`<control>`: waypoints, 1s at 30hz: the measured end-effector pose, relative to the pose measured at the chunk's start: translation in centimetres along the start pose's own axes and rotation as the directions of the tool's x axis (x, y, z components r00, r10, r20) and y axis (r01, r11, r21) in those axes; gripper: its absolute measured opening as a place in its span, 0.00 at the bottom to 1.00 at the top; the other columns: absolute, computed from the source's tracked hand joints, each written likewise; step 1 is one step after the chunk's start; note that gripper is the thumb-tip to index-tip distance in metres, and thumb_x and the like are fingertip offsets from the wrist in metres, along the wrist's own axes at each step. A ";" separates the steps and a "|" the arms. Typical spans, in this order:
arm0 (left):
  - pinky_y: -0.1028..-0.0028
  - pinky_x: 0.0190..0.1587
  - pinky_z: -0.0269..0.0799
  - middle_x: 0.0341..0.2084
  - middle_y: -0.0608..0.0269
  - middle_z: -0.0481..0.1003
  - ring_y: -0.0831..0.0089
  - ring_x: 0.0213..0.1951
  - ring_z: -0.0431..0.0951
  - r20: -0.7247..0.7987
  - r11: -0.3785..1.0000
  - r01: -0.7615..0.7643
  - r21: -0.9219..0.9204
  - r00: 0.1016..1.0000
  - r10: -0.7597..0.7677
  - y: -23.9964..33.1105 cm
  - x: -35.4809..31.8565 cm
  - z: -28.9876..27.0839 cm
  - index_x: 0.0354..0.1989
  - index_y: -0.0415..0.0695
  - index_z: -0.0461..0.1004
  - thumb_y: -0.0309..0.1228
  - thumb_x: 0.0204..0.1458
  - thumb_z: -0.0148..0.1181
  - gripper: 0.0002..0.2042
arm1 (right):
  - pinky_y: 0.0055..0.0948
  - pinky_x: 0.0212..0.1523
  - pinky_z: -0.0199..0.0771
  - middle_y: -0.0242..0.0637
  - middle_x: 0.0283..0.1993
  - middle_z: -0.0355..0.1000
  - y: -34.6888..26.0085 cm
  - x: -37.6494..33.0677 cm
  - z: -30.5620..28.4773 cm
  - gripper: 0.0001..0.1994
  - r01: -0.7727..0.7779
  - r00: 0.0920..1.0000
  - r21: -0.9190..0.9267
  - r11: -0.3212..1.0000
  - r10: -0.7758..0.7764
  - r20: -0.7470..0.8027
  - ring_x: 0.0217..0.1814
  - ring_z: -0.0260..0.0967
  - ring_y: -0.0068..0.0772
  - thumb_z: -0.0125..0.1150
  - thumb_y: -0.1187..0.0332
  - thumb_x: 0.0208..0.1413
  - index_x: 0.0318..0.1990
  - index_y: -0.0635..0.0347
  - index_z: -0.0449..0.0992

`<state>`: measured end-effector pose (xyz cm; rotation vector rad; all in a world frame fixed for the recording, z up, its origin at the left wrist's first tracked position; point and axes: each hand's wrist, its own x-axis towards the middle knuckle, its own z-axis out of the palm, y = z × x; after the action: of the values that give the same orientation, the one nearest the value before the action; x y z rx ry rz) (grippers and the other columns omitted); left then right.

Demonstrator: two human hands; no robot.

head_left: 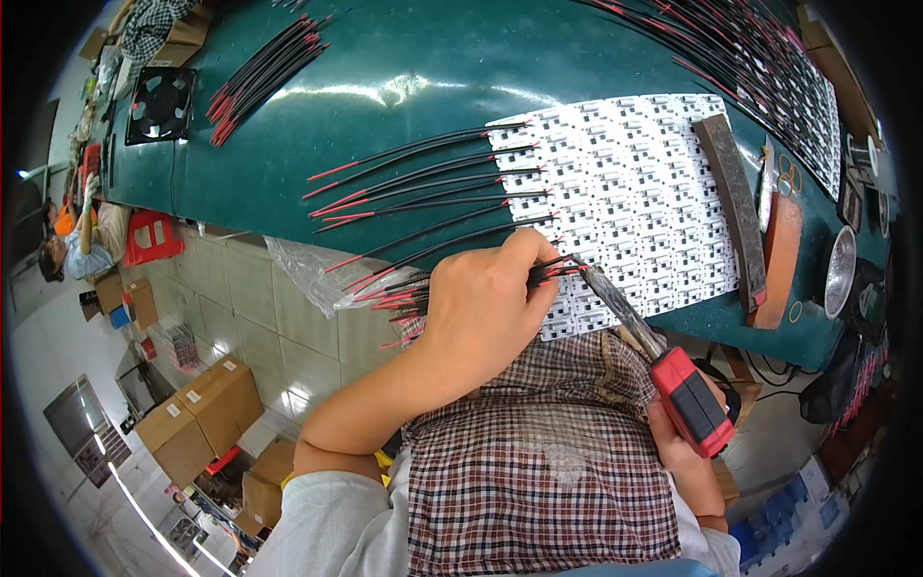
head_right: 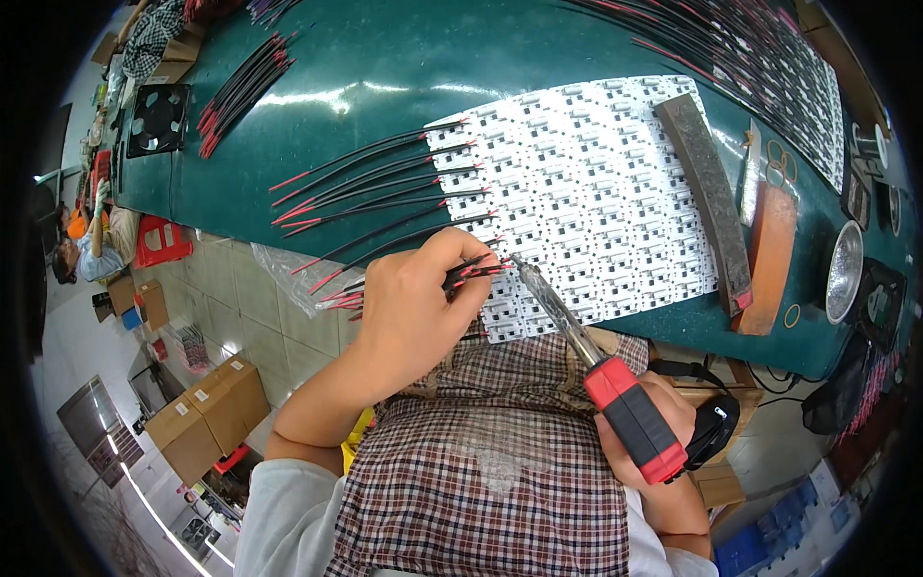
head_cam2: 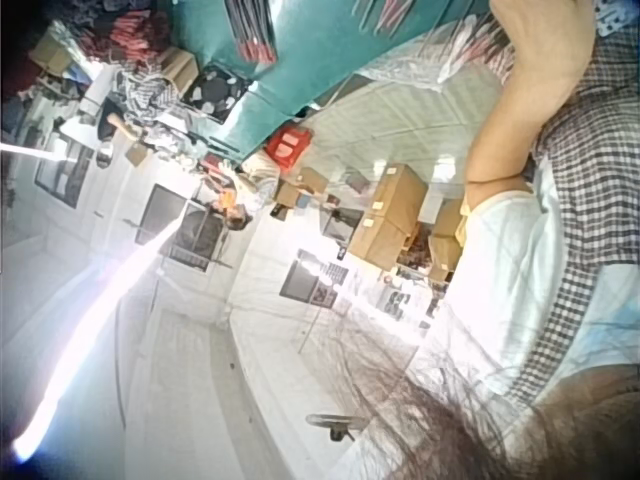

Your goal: The person solders wires onto a circuit board using a soldering iron, holding and positioning each wire onto the board.

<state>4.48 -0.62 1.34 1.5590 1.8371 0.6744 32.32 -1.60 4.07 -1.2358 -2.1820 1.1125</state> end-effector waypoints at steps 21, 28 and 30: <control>0.69 0.25 0.70 0.20 0.59 0.77 0.64 0.21 0.78 -0.065 0.990 -0.136 0.038 0.988 0.138 -0.4 1.1 0.2 0.29 0.42 0.78 0.26 0.47 0.69 0.05 | 0.35 0.29 0.71 0.43 0.29 0.72 0.1 -0.5 -0.2 0.11 0.016 1.000 -0.041 0.999 -0.017 -0.017 0.27 0.70 0.45 0.69 0.75 0.41 0.34 0.65 0.77; 0.68 0.26 0.71 0.20 0.60 0.77 0.64 0.21 0.77 -0.046 0.982 -0.174 0.067 0.983 0.177 -0.2 1.1 0.1 0.27 0.41 0.78 0.27 0.46 0.70 0.05 | 0.34 0.28 0.71 0.44 0.28 0.71 -0.1 -0.1 -0.2 0.10 -0.017 1.000 -0.018 1.000 0.017 -0.005 0.25 0.70 0.45 0.70 0.74 0.40 0.32 0.65 0.76; 0.68 0.26 0.71 0.20 0.61 0.77 0.64 0.21 0.77 -0.045 0.983 -0.172 0.069 0.984 0.175 -0.2 1.1 0.1 0.27 0.41 0.78 0.27 0.45 0.70 0.05 | 0.34 0.28 0.71 0.44 0.27 0.70 -0.1 -0.1 -0.2 0.10 -0.020 1.000 -0.014 1.000 0.020 -0.001 0.25 0.70 0.45 0.70 0.74 0.41 0.32 0.65 0.76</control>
<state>4.26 0.42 0.97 1.7747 1.7900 0.7464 32.43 -1.61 4.31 -1.2667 -2.1848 1.1060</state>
